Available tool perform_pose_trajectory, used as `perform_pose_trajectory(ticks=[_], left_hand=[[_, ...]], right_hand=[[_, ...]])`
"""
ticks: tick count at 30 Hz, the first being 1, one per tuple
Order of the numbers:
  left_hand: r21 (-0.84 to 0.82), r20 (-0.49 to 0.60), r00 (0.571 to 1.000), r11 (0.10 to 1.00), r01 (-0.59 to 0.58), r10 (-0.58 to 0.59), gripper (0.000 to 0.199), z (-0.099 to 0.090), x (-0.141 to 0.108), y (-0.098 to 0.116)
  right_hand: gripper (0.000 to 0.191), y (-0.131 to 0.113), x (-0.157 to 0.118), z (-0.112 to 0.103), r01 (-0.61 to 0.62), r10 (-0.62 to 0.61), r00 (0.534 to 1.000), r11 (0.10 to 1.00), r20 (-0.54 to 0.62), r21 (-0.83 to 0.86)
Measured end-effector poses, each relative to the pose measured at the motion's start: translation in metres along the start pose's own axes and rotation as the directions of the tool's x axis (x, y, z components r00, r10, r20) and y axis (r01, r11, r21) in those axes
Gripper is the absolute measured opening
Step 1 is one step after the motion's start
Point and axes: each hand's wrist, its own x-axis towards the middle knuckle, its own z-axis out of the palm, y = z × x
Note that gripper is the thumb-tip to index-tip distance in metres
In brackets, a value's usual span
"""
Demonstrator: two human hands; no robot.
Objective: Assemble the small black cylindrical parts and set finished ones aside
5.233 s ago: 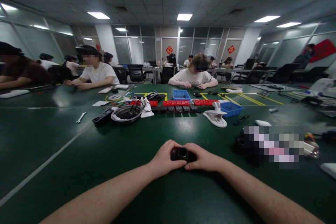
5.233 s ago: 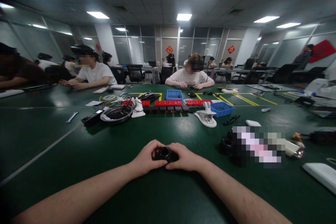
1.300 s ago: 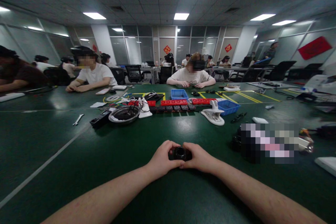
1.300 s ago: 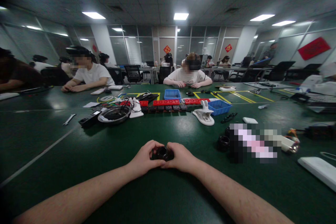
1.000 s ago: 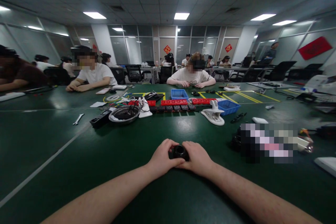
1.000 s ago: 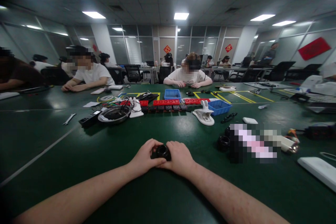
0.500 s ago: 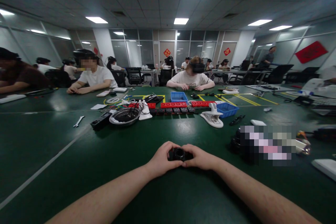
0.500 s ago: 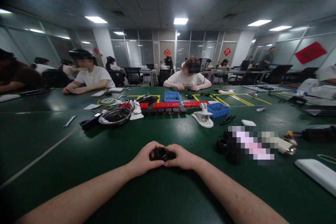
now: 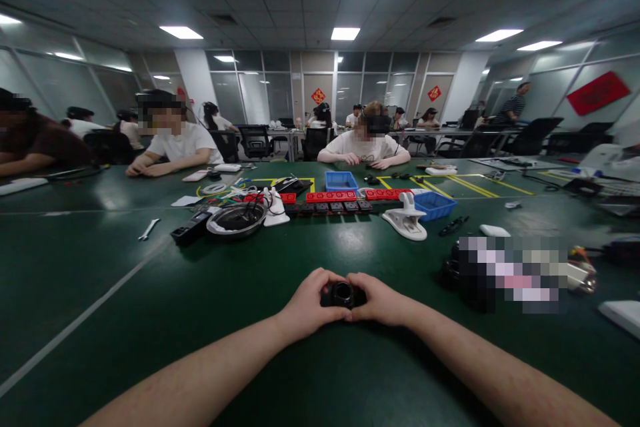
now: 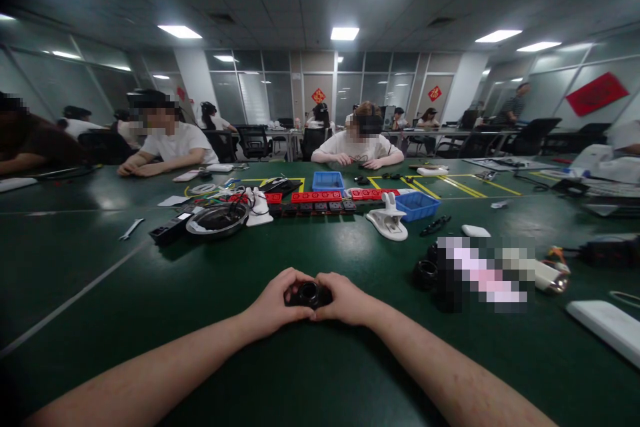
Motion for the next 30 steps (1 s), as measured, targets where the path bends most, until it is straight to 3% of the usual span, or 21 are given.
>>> perform_pose_trajectory(ticks=[5, 9, 13, 17, 22, 30], left_hand=[[0.01, -0.117, 0.99, 0.997, 0.083, -0.081, 0.037, 0.008, -0.003, 0.003], [0.032, -0.134, 0.986, 0.994, 0.1, -0.095, 0.036, 0.008, -0.002, 0.005], [0.02, -0.07, 0.997, 0.999, 0.037, -0.036, 0.037, 0.004, 0.001, 0.002], [0.011, -0.008, 1.0, 1.0, -0.018, 0.018, 0.038, -0.001, 0.001, 0.0], [0.016, 0.025, 0.999, 0.999, -0.047, 0.047, 0.038, -0.002, -0.001, 0.001], [0.016, 0.041, 0.998, 0.999, -0.039, 0.038, 0.038, -0.002, 0.001, 0.003]], right_hand=[[0.037, -0.014, -0.002, 0.012, -0.168, 0.117, 0.975, 0.944, -0.19, -0.283], [0.038, -0.021, -0.002, 0.015, -0.19, 0.101, 0.967, 0.897, -0.233, -0.399], [0.05, -0.017, -0.002, 0.011, -0.048, -0.009, 0.979, 0.961, -0.204, -0.271], [0.05, -0.007, -0.001, 0.001, 0.105, -0.108, 0.993, 0.993, -0.055, -0.057], [0.035, -0.001, 0.0, -0.011, 0.157, -0.166, 0.982, 0.982, 0.094, 0.102], [0.034, -0.001, -0.001, -0.011, 0.154, -0.17, 0.981, 0.976, 0.098, 0.151]])
